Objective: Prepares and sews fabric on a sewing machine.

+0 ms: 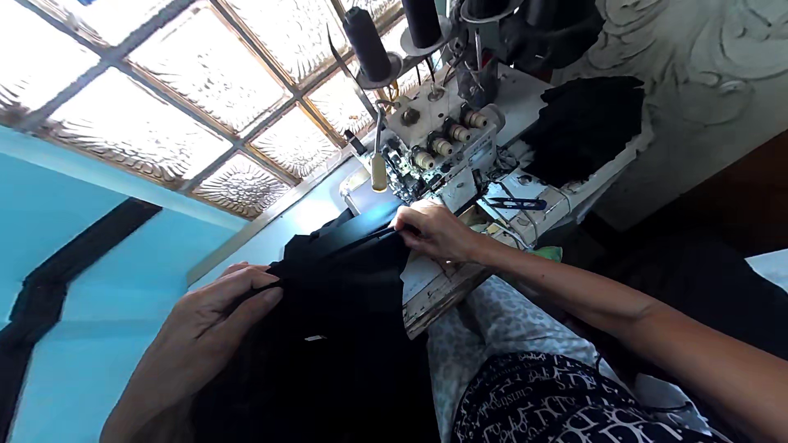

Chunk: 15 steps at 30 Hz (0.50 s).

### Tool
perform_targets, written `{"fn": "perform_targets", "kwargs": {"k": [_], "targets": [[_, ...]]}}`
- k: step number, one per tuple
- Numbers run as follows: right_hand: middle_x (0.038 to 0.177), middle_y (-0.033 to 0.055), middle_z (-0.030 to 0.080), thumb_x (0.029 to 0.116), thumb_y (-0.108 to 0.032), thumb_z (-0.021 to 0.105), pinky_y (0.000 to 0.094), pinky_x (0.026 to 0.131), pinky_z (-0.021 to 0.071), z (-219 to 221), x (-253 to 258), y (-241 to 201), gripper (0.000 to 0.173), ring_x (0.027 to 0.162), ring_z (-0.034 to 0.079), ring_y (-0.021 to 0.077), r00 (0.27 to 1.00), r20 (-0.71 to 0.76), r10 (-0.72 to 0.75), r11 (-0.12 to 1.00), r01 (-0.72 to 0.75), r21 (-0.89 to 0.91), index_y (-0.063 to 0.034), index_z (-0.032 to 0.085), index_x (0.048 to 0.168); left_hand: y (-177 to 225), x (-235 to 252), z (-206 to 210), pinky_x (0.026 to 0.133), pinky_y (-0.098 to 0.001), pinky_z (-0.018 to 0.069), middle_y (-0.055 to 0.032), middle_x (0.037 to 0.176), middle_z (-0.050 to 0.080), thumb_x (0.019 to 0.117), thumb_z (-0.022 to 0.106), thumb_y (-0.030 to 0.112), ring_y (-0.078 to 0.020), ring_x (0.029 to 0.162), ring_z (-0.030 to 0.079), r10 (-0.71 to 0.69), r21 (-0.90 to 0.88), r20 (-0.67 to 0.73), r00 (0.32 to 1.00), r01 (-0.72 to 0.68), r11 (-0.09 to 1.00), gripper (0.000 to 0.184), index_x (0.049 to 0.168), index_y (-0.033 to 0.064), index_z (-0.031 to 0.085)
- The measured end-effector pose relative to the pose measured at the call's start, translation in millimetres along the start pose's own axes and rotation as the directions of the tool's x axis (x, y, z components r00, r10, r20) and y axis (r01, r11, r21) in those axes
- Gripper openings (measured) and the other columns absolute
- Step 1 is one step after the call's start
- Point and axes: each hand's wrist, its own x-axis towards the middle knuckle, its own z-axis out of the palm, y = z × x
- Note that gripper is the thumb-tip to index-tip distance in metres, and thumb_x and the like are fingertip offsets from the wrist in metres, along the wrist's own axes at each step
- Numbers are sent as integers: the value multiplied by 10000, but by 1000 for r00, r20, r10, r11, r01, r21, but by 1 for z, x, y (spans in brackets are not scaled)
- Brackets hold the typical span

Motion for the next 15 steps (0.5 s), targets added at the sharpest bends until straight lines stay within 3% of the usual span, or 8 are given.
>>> {"fn": "perform_targets", "kwargs": {"k": [3, 5, 8, 9, 12, 15], "targets": [[809, 139, 695, 908, 15, 640, 438, 755, 532, -21, -10, 2, 83, 759, 678, 273, 995, 99, 17, 995, -27, 96, 26, 676, 981, 1, 9, 7, 990, -255, 474, 96, 954, 676, 993, 562, 311, -2, 1041, 610, 53, 44, -25, 998, -52, 998, 251, 900, 123, 700], [872, 136, 718, 935, 13, 608, 451, 818, 534, -39, -21, 4, 119, 826, 696, 263, 972, 235, 31, 989, -64, 135, 20, 690, 1021, 7, 21, 17, 983, -253, 474, 83, 932, 683, 983, 568, 317, 6, 1007, 616, 104, 112, -25, 994, -101, 989, 270, 893, 109, 715], [875, 102, 724, 888, 13, 602, 494, 912, 507, -56, -37, 2, 191, 852, 693, 257, 915, 403, 6, 997, -35, 66, -17, 724, 1033, 19, 41, 33, 996, -358, 448, 59, 874, 686, 964, 589, 328, -50, 935, 620, 221, 194, 22, 975, -221, 956, 291, 866, 100, 741], [859, 91, 719, 874, 9, 612, 496, 945, 488, -59, -41, 0, 196, 840, 686, 246, 898, 440, 1, 999, -24, 46, -23, 730, 1027, 24, 48, 38, 1049, -430, 434, 54, 851, 691, 959, 597, 344, -73, 923, 642, 242, 220, 42, 969, -245, 944, 300, 863, 103, 748], [825, 92, 718, 874, -11, 649, 514, 1054, 442, -61, -54, -7, 160, 834, 698, 236, 892, 452, 14, 999, -30, 30, -12, 739, 1007, 37, 64, 49, 1069, -503, 387, 61, 807, 677, 945, 602, 362, -110, 899, 644, 272, 244, 69, 960, -280, 928, 289, 848, 128, 741], [832, 116, 724, 903, 0, 634, 490, 1077, 443, -61, -63, -18, 130, 838, 711, 234, 921, 384, 73, 994, -99, 49, 15, 723, 997, 37, 73, 54, 1059, -539, 394, 33, 829, 677, 958, 566, 353, -146, 926, 650, 286, 274, 80, 955, -297, 915, 305, 863, 121, 738]]}}
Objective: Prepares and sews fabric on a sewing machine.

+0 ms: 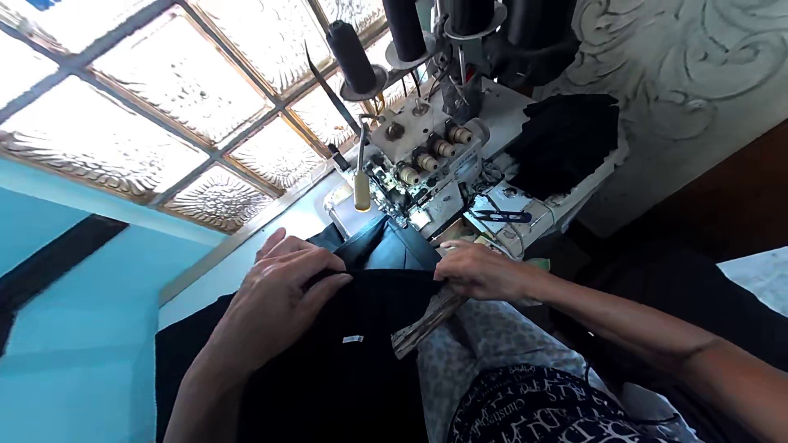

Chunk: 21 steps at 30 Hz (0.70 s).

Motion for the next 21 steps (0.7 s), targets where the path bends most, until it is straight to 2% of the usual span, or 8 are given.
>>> {"fn": "perform_targets", "kwargs": {"k": [3, 7, 10, 12, 16, 19, 21], "targets": [[872, 132, 741, 915, 10, 620, 503, 1101, 424, -1, 2, -6, 163, 865, 723, 243, 996, -37, 75, 995, -73, 63, 23, 724, 1040, -4, 2, 2, 1035, -545, 400, 30, 839, 676, 959, 556, 343, -160, 936, 645, -18, 29, -9, 1000, 18, 999, 301, 871, 125, 744], [899, 138, 744, 910, 10, 639, 532, 1116, 391, 3, 18, 9, 172, 907, 714, 270, 991, -71, 118, 990, -111, 87, 20, 744, 1046, -8, 3, 3, 1068, -608, 340, -1, 818, 675, 961, 558, 315, -197, 920, 648, -52, 69, -32, 998, 54, 996, 299, 884, 103, 754], [887, 98, 731, 868, -12, 685, 510, 1016, 449, 8, 32, 27, 140, 927, 683, 267, 989, -129, 66, 998, -67, -5, -37, 761, 983, -11, 1, 3, 1100, -670, 298, -53, 825, 692, 950, 570, 290, -243, 912, 677, -87, 103, -45, 995, 91, 991, 300, 883, 72, 764], [879, 66, 730, 845, -28, 706, 510, 961, 464, 12, 42, 37, 155, 924, 669, 268, 985, -168, 34, 996, -47, -73, -82, 770, 976, -12, -3, 1, 1119, -683, 271, -53, 831, 696, 949, 580, 315, -241, 910, 683, -102, 117, -48, 994, 107, 987, 311, 884, 79, 772], [907, 29, 739, 831, -37, 709, 515, 920, 465, 16, 60, 49, 195, 972, 657, 276, 978, -207, -21, 983, -17, -181, -130, 779, 987, -7, -16, -4, 1117, -698, 248, -54, 781, 699, 938, 608, 395, -256, 871, 683, -98, 175, -58, 994, 106, 979, 370, 851, 77, 777], [922, 77, 738, 897, -33, 643, 525, 903, 462, 14, 71, 51, 181, 1029, 656, 323, 983, -172, -65, 981, 32, -189, -106, 776, 995, -3, -32, -8, 1112, -731, 233, -76, 813, 727, 962, 562, 482, -310, 925, 698, -113, 264, -64, 992, 126, 956, 474, 876, 76, 790], [953, 103, 740, 897, 8, 626, 540, 937, 466, 11, 76, 44, 204, 1080, 657, 339, 991, -117, -68, 982, 46, -183, -92, 771, 999, 2, -43, -10, 1114, -737, 221, -86, 885, 744, 1000, 506, 459, -325, 996, 690, -133, 275, -60, 989, 145, 950, 479, 965, 82, 799]]}}
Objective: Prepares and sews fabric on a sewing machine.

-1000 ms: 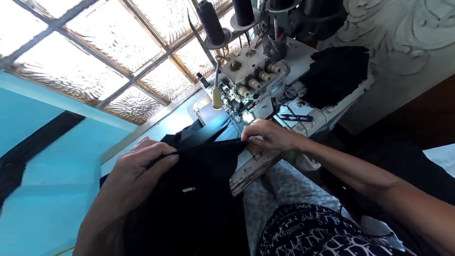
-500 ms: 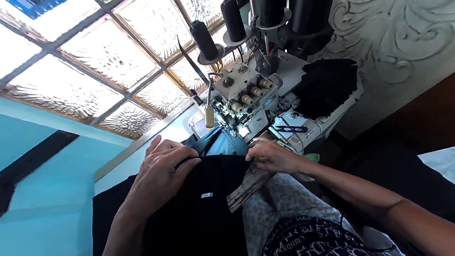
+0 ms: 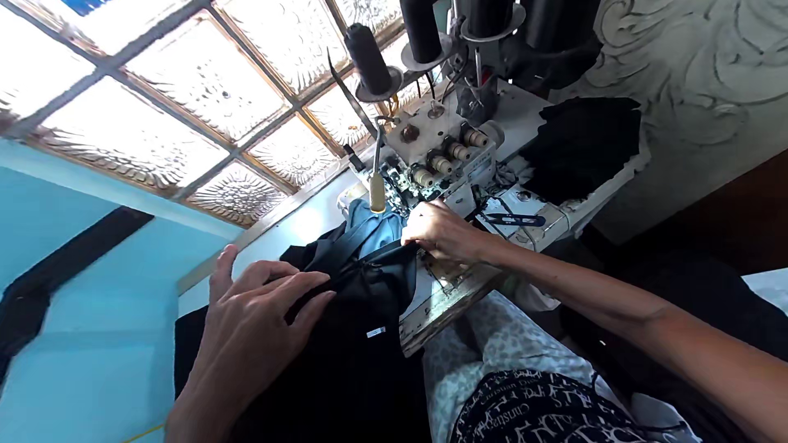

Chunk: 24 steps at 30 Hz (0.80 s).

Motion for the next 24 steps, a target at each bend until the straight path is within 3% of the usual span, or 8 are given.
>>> {"fn": "perform_targets", "kwargs": {"k": [2, 6, 8, 11, 16, 18, 20, 24], "targets": [[1018, 139, 738, 872, 67, 611, 559, 988, 465, -9, 9, -10, 251, 1112, 660, 342, 995, 96, -21, 993, 10, 119, -52, 770, 1027, 7, -10, -2, 1113, -721, 222, -89, 928, 729, 1032, 436, 378, -298, 1012, 677, -16, -47, 19, 1000, 17, 999, 455, 1063, 89, 787], [1027, 163, 735, 888, 126, 518, 455, 895, 530, -18, 25, -36, 300, 996, 694, 279, 978, 148, -146, 905, 72, 419, 25, 758, 1037, 27, -17, -2, 1124, -661, 260, -27, 869, 730, 1034, 410, 222, -218, 965, 677, 20, -164, 22, 1000, -16, 986, 392, 1143, 148, 780], [994, 133, 728, 885, 61, 546, 425, 820, 537, -24, 26, -52, 247, 936, 690, 238, 973, 184, -141, 903, 50, 428, 8, 767, 984, 35, -16, 0, 1121, -665, 274, -3, 824, 718, 1012, 423, 191, -225, 970, 679, 61, -156, 24, 998, -57, 986, 381, 1126, 180, 786], [879, 75, 710, 952, -163, 662, 382, 736, 521, -29, 23, -68, 181, 828, 669, 180, 963, 239, -121, 937, 32, 349, -44, 773, 873, 43, -12, 6, 1099, -685, 291, 14, 812, 722, 992, 448, 197, -257, 999, 683, 121, -133, 47, 991, -114, 984, 357, 1084, 203, 793], [764, 59, 690, 891, -145, 758, 371, 673, 522, -37, 13, -76, 115, 721, 662, 172, 954, 298, -17, 975, -51, 217, -57, 765, 817, 46, -6, 21, 1106, -715, 273, 4, 827, 724, 969, 490, 230, -307, 1037, 677, 181, -81, 131, 975, -172, 982, 322, 1086, 203, 788], [733, 59, 683, 893, -141, 758, 360, 633, 516, -38, 8, -75, 121, 675, 649, 164, 963, 267, 27, 969, -90, 230, -41, 745, 827, 41, -2, 25, 1094, -739, 276, -12, 805, 711, 946, 556, 235, -339, 1039, 675, 170, -49, 201, 965, -163, 985, 246, 1005, 179, 788], [674, 47, 639, 893, -124, 746, 341, 577, 490, -39, 2, -73, 119, 611, 613, 146, 969, 237, 65, 956, -128, 264, -35, 709, 824, 29, 1, 28, 1078, -773, 284, -54, 795, 699, 919, 659, 228, -391, 1076, 662, 134, -33, 260, 956, -130, 991, 161, 833, 126, 751], [670, 36, 639, 905, -122, 736, 302, 563, 492, -35, -10, -62, 132, 597, 608, 112, 968, 225, 109, 930, -179, 321, -31, 688, 822, -6, 6, 29, 1067, -807, 260, -81, 909, 725, 850, 752, 427, -442, 1243, 579, 49, 13, 319, 947, -56, 998, 316, 771, 121, 746]]}}
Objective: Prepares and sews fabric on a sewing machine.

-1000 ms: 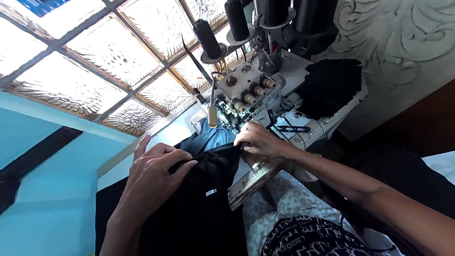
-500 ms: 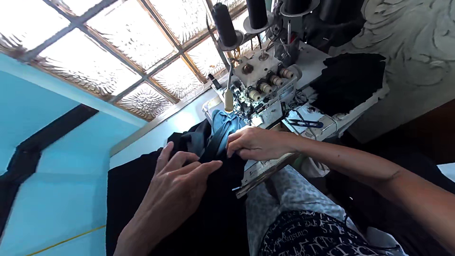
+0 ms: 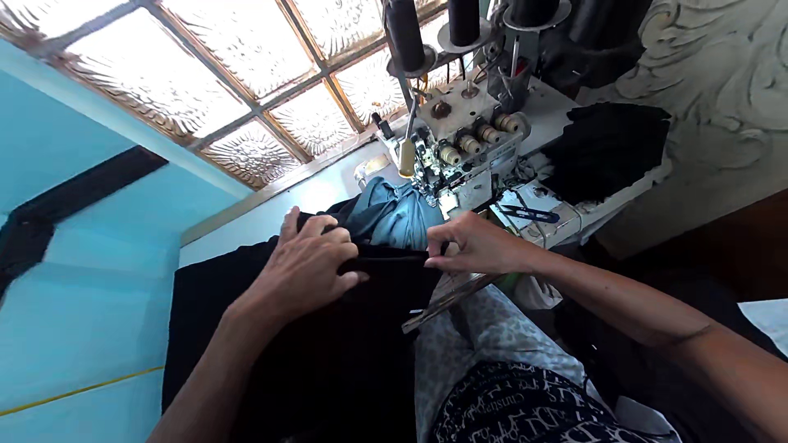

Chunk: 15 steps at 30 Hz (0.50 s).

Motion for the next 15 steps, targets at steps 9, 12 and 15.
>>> {"fn": "perform_targets", "kwargs": {"k": [9, 12, 15], "targets": [[681, 54, 643, 853, -58, 719, 260, 541, 473, 14, -14, 17, 112, 593, 596, 93, 990, -138, 13, 998, -5, 62, -12, 651, 777, -2, 14, -12, 818, -516, 479, -99, 909, 642, 857, 768, 356, -285, 939, 619, -79, -438, -67, 995, 42, 898, 342, 879, 32, 662], [683, 49, 646, 849, -53, 722, 253, 547, 478, 15, -17, 18, 100, 602, 599, 83, 988, -153, 26, 996, -13, 83, -12, 656, 785, 3, 14, -11, 828, -395, 485, 46, 872, 669, 834, 751, 348, -120, 907, 619, -6, -519, -74, 997, -34, 854, 216, 894, 141, 736], [699, 49, 654, 871, -67, 726, 262, 569, 498, 15, -14, 13, 95, 617, 614, 93, 990, -141, 15, 998, -6, 63, -18, 671, 811, 11, 14, 1, 882, -572, 448, 98, 767, 672, 866, 661, 563, -135, 834, 632, 164, -427, -12, 986, -154, 891, 365, 853, 226, 800]]}}
